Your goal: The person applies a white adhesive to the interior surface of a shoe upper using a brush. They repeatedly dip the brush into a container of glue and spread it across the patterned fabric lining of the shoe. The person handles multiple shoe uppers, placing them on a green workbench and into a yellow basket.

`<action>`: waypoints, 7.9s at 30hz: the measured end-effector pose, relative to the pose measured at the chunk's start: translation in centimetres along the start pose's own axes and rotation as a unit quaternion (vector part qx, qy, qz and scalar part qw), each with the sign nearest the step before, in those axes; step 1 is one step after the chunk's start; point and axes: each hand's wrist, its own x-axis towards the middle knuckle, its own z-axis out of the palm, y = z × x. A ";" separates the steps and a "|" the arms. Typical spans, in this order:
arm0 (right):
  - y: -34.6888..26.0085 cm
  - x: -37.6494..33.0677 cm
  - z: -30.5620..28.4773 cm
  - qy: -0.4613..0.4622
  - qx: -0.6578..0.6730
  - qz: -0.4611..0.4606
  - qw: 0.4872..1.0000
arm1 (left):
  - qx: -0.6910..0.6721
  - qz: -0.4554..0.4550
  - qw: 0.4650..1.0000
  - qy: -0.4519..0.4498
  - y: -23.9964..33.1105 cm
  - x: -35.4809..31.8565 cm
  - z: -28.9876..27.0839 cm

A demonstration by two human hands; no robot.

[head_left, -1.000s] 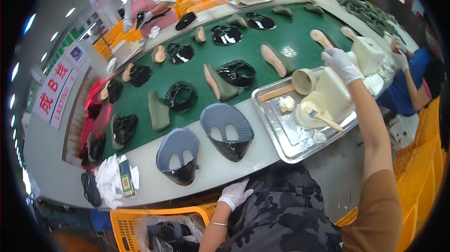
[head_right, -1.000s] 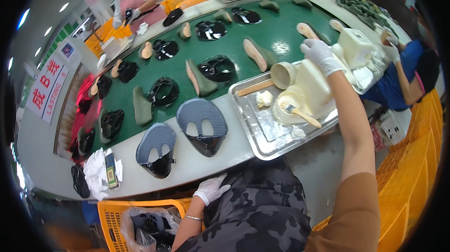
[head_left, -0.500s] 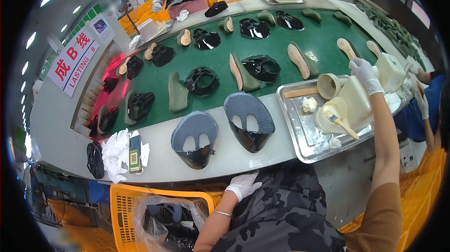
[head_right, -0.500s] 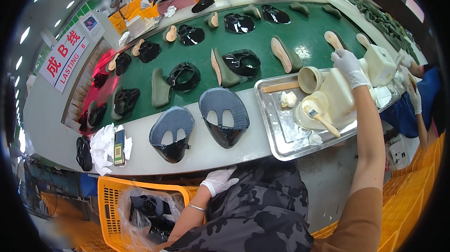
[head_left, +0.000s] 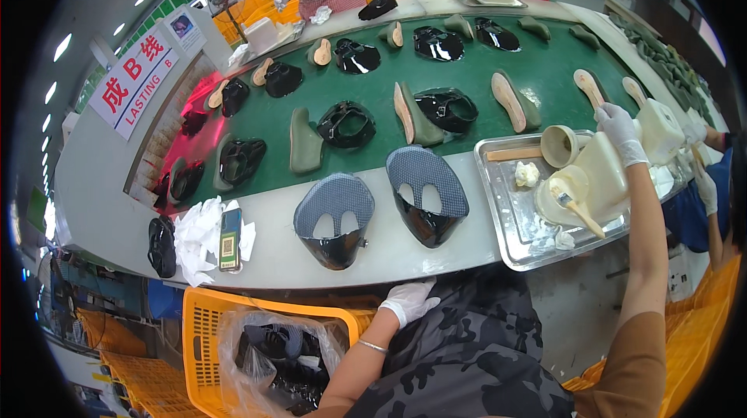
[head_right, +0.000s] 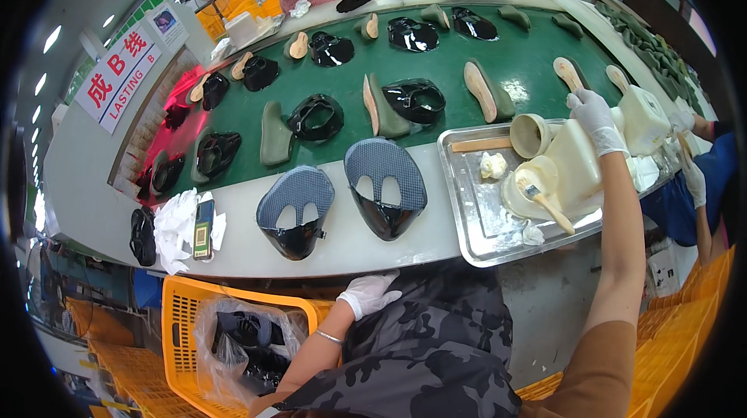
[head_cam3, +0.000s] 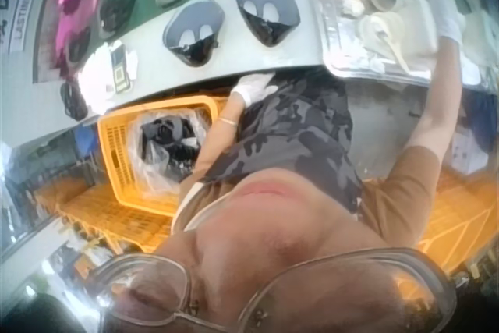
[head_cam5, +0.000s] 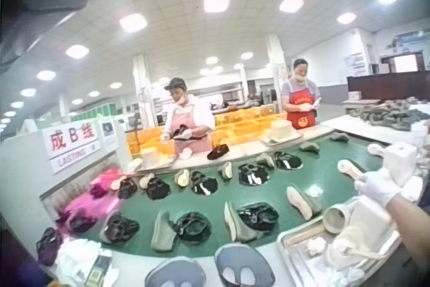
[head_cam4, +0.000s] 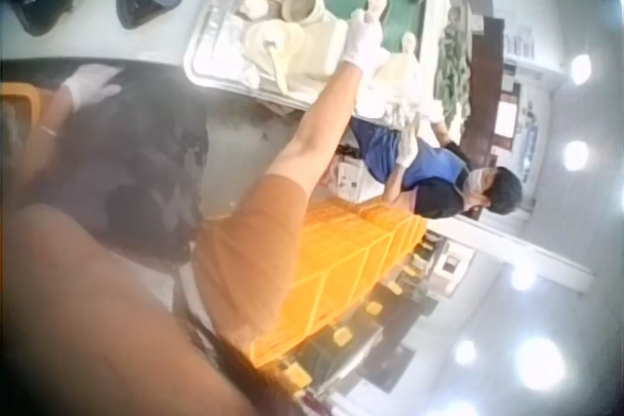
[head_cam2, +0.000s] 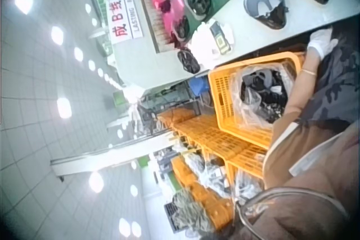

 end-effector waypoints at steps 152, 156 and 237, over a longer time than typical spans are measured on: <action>-14.6 -3.7 -6.2 0.123 0.067 -0.277 0.951 | 0.047 0.074 0.995 0.044 0.9 0.8 1.5; -14.8 -1.6 -3.7 0.068 0.038 -0.291 0.953 | 0.025 0.055 0.997 0.041 0.8 0.6 1.6; 0.2 1.1 -0.2 -0.108 -0.012 0.071 0.992 | 0.033 0.016 0.999 0.015 1.7 1.9 0.9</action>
